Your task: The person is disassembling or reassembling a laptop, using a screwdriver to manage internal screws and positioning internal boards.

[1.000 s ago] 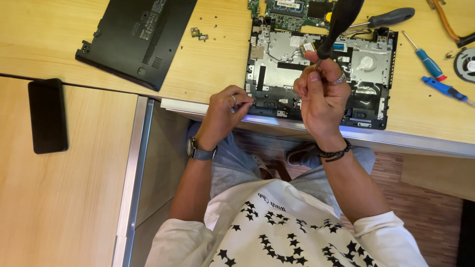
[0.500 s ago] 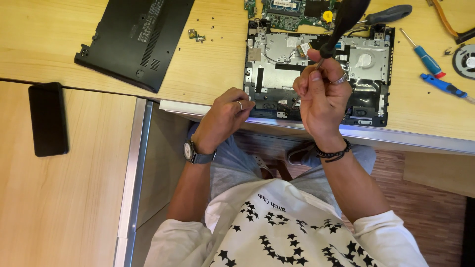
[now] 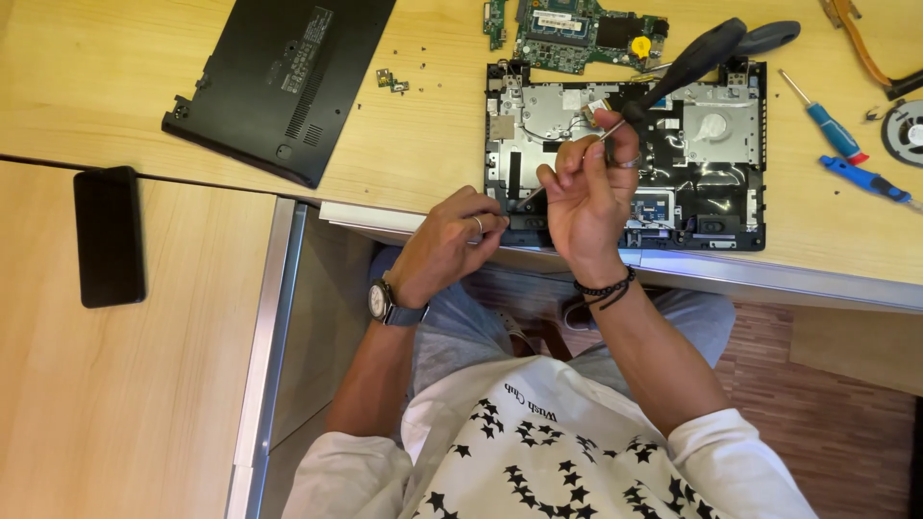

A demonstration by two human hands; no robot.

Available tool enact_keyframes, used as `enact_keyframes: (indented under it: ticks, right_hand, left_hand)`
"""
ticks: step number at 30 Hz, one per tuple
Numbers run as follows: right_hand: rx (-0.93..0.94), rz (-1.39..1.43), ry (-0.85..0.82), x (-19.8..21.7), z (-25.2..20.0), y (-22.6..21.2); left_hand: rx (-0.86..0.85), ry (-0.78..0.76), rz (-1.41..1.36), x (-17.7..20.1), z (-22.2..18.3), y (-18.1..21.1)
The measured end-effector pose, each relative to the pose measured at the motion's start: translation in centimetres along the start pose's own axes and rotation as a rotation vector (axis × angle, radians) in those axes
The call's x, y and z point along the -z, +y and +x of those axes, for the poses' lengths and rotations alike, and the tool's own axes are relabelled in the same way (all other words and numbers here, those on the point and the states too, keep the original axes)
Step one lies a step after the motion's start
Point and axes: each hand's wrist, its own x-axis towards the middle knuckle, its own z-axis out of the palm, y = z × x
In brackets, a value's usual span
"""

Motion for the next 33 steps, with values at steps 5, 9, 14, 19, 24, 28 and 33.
enact_keyframes:
  ticks: [5,9,14,19,24,28,33]
  right_hand:
    - [-0.124,0.131,0.092,1.8,0.3,0.7]
    - [-0.178,0.220,0.118,2.9,0.6,1.2]
    - [-0.157,0.192,0.097,1.8,0.7,0.9]
    - [-0.130,0.170,0.080,1.8,0.7,0.6]
    - [-0.112,0.131,0.035,0.7,0.7,-0.4]
    - [-0.087,0.089,-0.061,0.1,0.3,-0.2]
    - [-0.066,0.060,-0.151,0.2,0.1,0.7]
  left_hand:
    - [-0.021,-0.039,-0.002,0.3,0.4,0.7]
    - [-0.031,-0.081,0.034,0.9,0.7,1.2]
    - [0.041,-0.042,-0.034,0.5,1.0,1.2]
    - [0.189,0.020,-0.173,-0.2,0.8,0.7]
    - [0.317,-0.023,-0.254,0.5,1.1,0.8]
    - [0.362,-0.047,-0.250,0.8,1.3,0.8]
    - [0.375,-0.060,-0.258,1.0,1.4,0.9]
